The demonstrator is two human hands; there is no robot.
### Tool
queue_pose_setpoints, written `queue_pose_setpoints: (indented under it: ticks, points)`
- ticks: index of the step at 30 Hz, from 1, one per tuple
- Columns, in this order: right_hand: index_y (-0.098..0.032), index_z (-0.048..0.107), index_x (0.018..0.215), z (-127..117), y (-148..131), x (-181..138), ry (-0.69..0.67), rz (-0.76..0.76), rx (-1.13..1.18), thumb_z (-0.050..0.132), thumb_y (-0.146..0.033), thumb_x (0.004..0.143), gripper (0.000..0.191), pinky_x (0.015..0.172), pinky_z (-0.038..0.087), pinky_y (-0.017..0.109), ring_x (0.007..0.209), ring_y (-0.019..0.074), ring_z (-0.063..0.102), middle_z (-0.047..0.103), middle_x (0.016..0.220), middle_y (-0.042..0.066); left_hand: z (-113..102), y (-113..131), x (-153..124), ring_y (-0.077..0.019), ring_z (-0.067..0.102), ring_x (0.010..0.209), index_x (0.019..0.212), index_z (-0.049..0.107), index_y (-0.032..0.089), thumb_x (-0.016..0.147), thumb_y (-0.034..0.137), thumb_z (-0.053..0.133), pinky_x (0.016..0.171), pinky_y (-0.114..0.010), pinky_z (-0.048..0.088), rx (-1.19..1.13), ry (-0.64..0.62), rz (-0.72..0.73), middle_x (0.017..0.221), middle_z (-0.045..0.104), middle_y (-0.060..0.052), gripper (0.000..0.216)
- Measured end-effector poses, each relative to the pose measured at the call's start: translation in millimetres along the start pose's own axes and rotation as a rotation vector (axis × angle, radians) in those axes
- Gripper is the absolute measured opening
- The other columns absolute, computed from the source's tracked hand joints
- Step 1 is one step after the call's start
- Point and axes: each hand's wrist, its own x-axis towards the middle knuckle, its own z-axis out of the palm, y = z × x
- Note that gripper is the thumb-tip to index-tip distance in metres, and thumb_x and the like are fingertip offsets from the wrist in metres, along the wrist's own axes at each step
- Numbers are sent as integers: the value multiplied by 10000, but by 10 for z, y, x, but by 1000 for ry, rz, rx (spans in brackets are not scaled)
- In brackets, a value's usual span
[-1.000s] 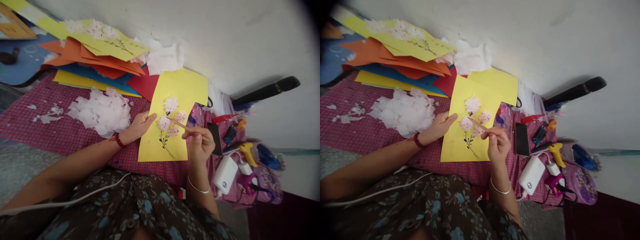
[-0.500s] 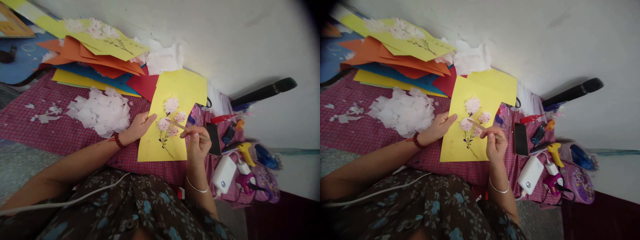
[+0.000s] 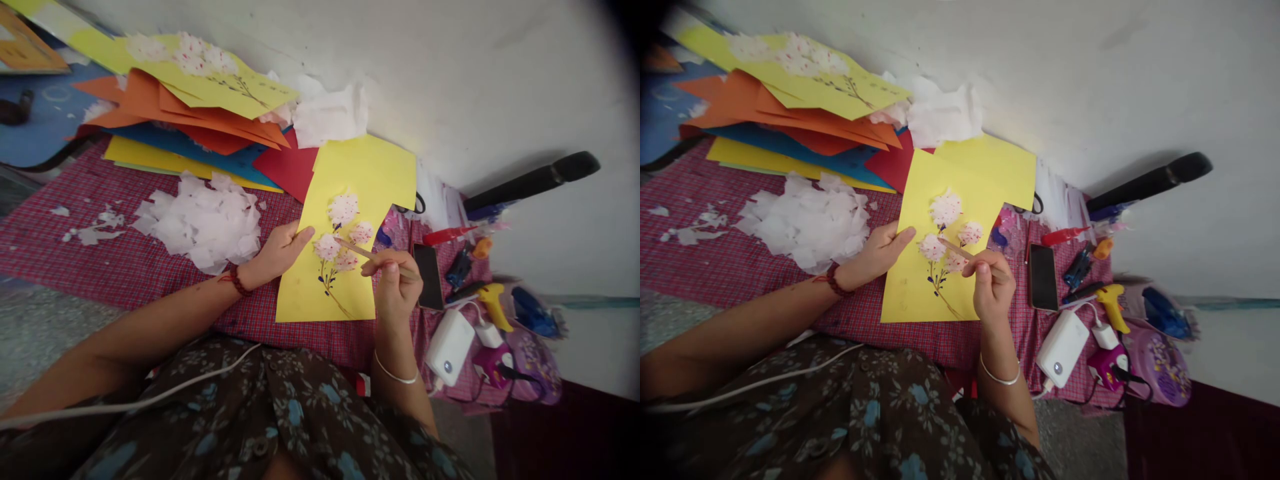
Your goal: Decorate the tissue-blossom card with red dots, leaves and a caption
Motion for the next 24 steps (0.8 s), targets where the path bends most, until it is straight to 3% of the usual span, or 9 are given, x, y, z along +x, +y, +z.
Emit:
queue_pose_setpoints:
  ticks: [5,9,17,24]
  points:
    - [-218,637,769,-12,-5,-6,26,34,38,548,-350,972,258,617,464,306,604,140,597,629,650,-5,23,-13,61,-147,648,662,1025,679,168,826,337,678,612,-261,521,-439,-5,-162,868,741,-31,261]
    - [-230,633,817,-20,-18,-7,83,65,156,558,-391,959,227,595,478,325,557,141,591,608,660,-11,28,8,107,-197,717,746,1010,696,164,772,254,730,754,-360,580,-720,-23,-257,916,769,-56,257]
    - [-227,656,848,32,-52,-42,-34,61,83,549,-336,968,195,587,474,301,603,143,606,647,676,2,29,21,83,-254,744,869,1030,720,148,777,219,740,814,-419,588,-774,-69,-296,957,777,-86,264]
    - [-223,636,817,22,-53,-49,-7,59,115,532,-372,975,241,591,472,311,598,145,606,623,669,-3,24,0,88,-212,741,786,1001,718,152,777,205,726,788,-387,583,-768,-60,-317,921,779,-65,230]
